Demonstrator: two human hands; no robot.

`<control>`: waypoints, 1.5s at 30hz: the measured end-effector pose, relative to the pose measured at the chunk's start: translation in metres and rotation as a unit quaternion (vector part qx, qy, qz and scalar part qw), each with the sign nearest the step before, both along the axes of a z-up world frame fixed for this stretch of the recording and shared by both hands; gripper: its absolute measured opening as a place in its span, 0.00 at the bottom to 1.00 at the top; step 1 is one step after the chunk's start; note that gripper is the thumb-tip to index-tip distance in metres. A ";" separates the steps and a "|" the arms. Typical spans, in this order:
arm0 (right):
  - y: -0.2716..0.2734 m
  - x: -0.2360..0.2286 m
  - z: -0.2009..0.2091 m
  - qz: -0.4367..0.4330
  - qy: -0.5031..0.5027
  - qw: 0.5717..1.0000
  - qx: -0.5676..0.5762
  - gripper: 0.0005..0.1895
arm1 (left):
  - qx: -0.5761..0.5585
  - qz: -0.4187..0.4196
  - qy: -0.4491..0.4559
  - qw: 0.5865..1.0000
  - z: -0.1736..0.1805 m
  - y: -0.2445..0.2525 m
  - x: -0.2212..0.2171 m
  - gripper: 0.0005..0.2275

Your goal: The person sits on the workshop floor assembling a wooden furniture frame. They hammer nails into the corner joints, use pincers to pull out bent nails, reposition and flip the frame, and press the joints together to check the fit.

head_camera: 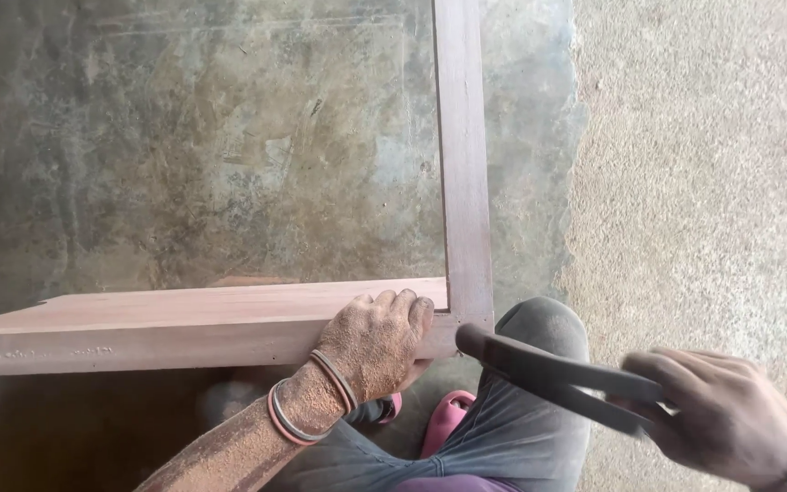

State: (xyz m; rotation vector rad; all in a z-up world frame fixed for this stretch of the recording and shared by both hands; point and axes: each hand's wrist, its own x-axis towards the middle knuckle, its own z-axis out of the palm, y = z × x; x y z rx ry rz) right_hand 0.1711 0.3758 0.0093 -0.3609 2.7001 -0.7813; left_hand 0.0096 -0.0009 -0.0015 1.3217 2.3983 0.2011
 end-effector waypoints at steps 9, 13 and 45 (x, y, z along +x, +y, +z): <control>-0.014 0.010 -0.003 0.064 -0.171 0.960 0.210 0.17 | 0.030 0.008 -0.006 0.999 -0.007 -0.002 0.001 0.28; -0.015 0.006 -0.008 0.032 -0.112 0.983 0.142 0.18 | 0.027 0.006 -0.002 1.000 -0.002 0.001 0.000 0.26; -0.050 -0.003 0.015 -0.104 -0.154 0.971 0.153 0.20 | -0.015 -0.008 -0.011 1.000 0.006 0.000 0.004 0.25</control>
